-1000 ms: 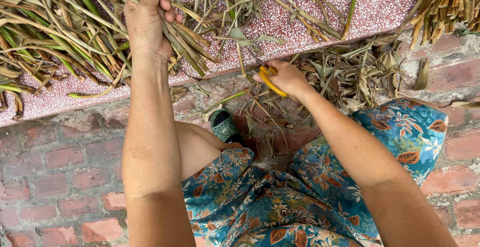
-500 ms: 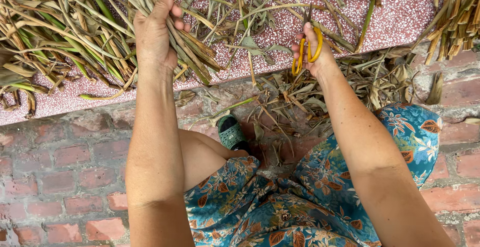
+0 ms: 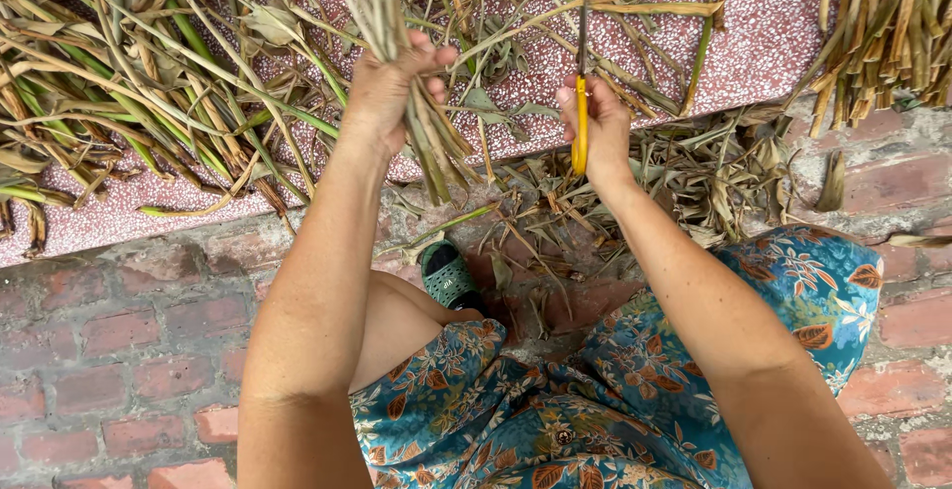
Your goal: The person sits on outdoor brick steps and trims dried plant stems with yellow-handled scissors. They hold a bundle of stalks in one hand, cut off sections and leaves, and drop the trimmed waste onto a pile at their feet while placing cut stems with the sorted bundles.
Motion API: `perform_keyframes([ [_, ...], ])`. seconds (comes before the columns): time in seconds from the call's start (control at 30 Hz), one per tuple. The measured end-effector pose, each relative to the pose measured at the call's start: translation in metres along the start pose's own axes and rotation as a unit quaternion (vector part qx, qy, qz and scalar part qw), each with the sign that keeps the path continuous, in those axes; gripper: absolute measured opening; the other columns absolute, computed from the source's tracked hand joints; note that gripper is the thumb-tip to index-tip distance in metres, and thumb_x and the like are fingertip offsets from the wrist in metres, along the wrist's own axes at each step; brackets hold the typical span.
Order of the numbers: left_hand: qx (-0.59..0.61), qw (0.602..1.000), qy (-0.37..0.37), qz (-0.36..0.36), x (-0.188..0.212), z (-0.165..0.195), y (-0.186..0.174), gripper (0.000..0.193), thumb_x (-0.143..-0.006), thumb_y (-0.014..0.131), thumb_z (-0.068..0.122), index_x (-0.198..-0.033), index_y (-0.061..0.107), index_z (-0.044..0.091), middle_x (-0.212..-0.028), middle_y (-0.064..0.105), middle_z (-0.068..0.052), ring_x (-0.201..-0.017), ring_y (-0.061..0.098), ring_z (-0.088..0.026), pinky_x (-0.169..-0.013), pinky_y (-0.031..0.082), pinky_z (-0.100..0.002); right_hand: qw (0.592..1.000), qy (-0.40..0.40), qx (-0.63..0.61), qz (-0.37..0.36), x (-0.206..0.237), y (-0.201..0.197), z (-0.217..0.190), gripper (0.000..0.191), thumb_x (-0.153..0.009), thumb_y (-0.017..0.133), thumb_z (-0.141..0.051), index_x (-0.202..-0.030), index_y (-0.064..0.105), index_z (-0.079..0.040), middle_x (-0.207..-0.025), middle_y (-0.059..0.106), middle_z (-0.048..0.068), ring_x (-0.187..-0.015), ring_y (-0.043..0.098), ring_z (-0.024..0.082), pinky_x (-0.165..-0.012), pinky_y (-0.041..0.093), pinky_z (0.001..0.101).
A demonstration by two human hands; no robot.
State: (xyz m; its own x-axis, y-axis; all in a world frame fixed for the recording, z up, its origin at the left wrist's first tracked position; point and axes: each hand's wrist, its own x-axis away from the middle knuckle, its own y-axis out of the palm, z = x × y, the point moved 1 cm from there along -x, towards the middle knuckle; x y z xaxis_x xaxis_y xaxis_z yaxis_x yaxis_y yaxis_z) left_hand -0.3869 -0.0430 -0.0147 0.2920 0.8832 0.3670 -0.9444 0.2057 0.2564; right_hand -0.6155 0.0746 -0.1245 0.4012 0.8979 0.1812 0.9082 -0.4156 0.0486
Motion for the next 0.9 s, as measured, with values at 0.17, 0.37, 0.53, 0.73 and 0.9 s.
perform_keyframes([
  [0.17, -0.006, 0.992, -0.125, -0.019, 0.003, -0.033, 0.049, 0.019, -0.093, 0.069, 0.014, -0.102, 0.055, 0.006, -0.092, 0.077, -0.018, -0.065, 0.072, -0.022, -0.059, 0.065, -0.035, 0.988, -0.122, 0.096, -0.017, 0.065, -0.006, -0.026, 0.043, -0.100, 0.074, -0.030, -0.134, 0.063, -0.007, -0.083, 0.055, -0.005, -0.073, 0.050, 0.005, -0.062, 0.042, 0.0212],
  [0.37, 0.127, 0.992, -0.004, -0.016, 0.004, -0.050, 0.074, 0.025, -0.093, 0.075, 0.020, -0.103, 0.063, 0.001, -0.096, 0.078, -0.016, -0.070, 0.071, -0.019, -0.062, 0.065, -0.033, 0.946, -0.279, 0.163, -0.025, 0.112, -0.028, -0.041, 0.053, -0.097, 0.079, -0.022, -0.139, 0.055, -0.002, -0.122, 0.066, 0.006, -0.102, 0.063, 0.013, -0.090, 0.052, 0.0262],
  [0.53, 0.142, 0.986, 0.088, -0.004, 0.006, -0.049, 0.079, 0.020, -0.090, 0.076, 0.009, -0.100, 0.059, 0.007, -0.096, 0.077, -0.017, -0.077, 0.074, -0.023, -0.068, 0.065, -0.036, 0.953, -0.234, 0.187, -0.043, 0.130, -0.051, -0.042, 0.059, -0.095, 0.077, -0.023, -0.143, 0.049, -0.001, -0.114, 0.057, 0.008, -0.102, 0.059, 0.014, -0.090, 0.051, 0.0277],
  [0.73, 0.160, 0.978, 0.133, -0.001, 0.036, -0.052, 0.092, 0.018, -0.091, 0.072, 0.005, -0.097, 0.056, 0.009, -0.098, 0.077, -0.018, -0.085, 0.077, -0.027, -0.073, 0.066, -0.038, 0.978, -0.175, 0.088, -0.078, 0.139, -0.067, -0.044, 0.054, -0.100, 0.072, -0.027, -0.144, 0.049, -0.006, -0.107, 0.056, 0.002, -0.097, 0.056, 0.009, -0.088, 0.050, 0.0254],
  [0.9, 0.182, 0.972, 0.148, -0.003, 0.056, -0.052, 0.098, 0.016, -0.093, 0.070, 0.003, -0.098, 0.056, 0.007, -0.100, 0.077, -0.018, -0.090, 0.078, -0.029, -0.077, 0.067, -0.039, 0.990, -0.121, 0.004, -0.066, 0.143, -0.067, -0.045, 0.037, -0.103, 0.068, -0.027, -0.132, 0.056, -0.006, -0.084, 0.053, -0.004, -0.070, 0.048, 0.004, -0.062, 0.042, 0.0208],
])
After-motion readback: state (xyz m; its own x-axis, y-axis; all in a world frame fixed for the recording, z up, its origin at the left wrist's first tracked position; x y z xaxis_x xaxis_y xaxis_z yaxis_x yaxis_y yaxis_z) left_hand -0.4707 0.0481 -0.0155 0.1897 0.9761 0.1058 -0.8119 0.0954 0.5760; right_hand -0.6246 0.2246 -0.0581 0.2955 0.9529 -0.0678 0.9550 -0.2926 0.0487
